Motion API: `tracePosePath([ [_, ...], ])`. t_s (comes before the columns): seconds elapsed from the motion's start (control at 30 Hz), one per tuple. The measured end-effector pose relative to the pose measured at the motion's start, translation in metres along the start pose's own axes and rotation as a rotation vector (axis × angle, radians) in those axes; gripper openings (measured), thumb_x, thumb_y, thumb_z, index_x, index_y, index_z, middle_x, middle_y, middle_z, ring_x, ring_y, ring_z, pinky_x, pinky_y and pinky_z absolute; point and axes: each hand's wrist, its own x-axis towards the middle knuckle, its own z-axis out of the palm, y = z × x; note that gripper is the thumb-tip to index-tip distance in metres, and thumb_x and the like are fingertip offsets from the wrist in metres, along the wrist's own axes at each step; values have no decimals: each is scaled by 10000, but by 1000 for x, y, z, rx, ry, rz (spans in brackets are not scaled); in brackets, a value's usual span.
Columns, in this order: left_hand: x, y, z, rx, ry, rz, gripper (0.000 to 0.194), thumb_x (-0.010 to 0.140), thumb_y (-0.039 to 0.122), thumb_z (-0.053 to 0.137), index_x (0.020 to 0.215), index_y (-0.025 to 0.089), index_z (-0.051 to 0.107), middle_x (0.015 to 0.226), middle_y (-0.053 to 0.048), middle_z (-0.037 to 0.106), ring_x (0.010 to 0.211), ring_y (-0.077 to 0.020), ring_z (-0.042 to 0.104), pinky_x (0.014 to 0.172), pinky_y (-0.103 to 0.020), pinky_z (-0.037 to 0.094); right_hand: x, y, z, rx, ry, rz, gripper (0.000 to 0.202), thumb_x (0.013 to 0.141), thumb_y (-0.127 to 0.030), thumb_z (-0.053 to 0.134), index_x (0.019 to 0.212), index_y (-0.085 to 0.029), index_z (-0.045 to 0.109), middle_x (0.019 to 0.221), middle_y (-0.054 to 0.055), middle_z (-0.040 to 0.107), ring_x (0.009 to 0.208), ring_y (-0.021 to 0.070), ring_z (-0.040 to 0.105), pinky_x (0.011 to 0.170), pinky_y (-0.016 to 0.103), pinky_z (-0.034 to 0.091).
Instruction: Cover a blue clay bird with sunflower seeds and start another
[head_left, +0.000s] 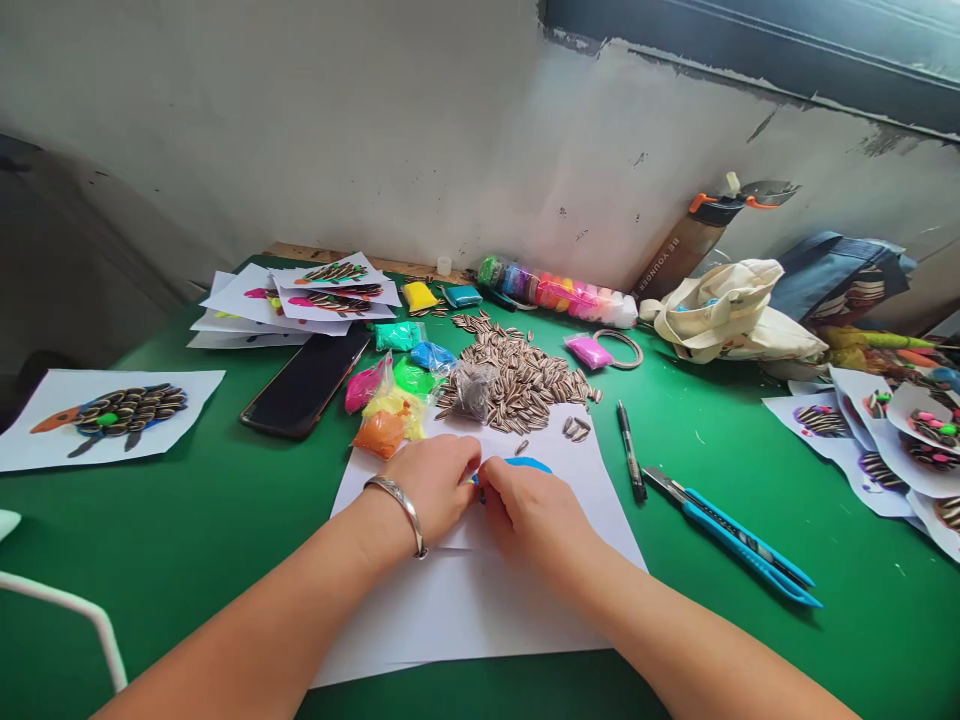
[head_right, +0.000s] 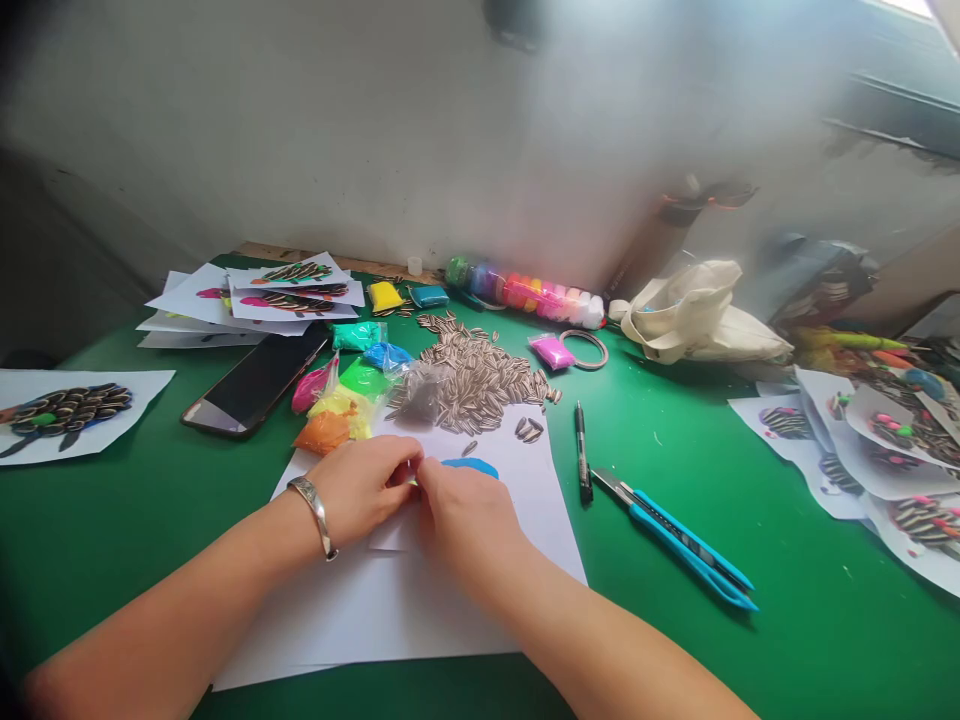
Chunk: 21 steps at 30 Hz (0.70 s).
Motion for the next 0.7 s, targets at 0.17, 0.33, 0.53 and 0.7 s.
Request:
tracePosePath([
  [0.17,1,-1,1,-38,-7,-12,50,734,267,519,728,217,516,734,-3,601,646,-162,525,535,-260,298,-3,4,-18,156,-36,15,125,859,-150,448,928,-226,520,697,-22,600,589,123,478,519,221,241],
  [0.33,1,-2,0,-77,-19,-19,110,758,329,526,747,221,543,728,4,599,645,-157,518,534,-258,288,-7,12,-35,150,-6,17,188,871,-140,461,744,-209,581,730,-6,584,650,115,511,585,220,306],
  [0.53,2,-5,0,-77,-30,-24,96,744,314,528,775,228,555,742,4,606,660,-162,525,539,-258,299,-5,10,-28,102,-60,-17,225,849,-107,478,697,-205,611,743,3,582,672,114,525,597,219,323],
  [0.7,1,-3,1,-50,-17,-22,74,732,294,525,758,227,541,727,5,598,644,-161,521,531,-260,291,-4,8,-27,96,-91,-11,212,843,-98,483,698,-196,601,734,4,582,676,117,527,602,220,327],
])
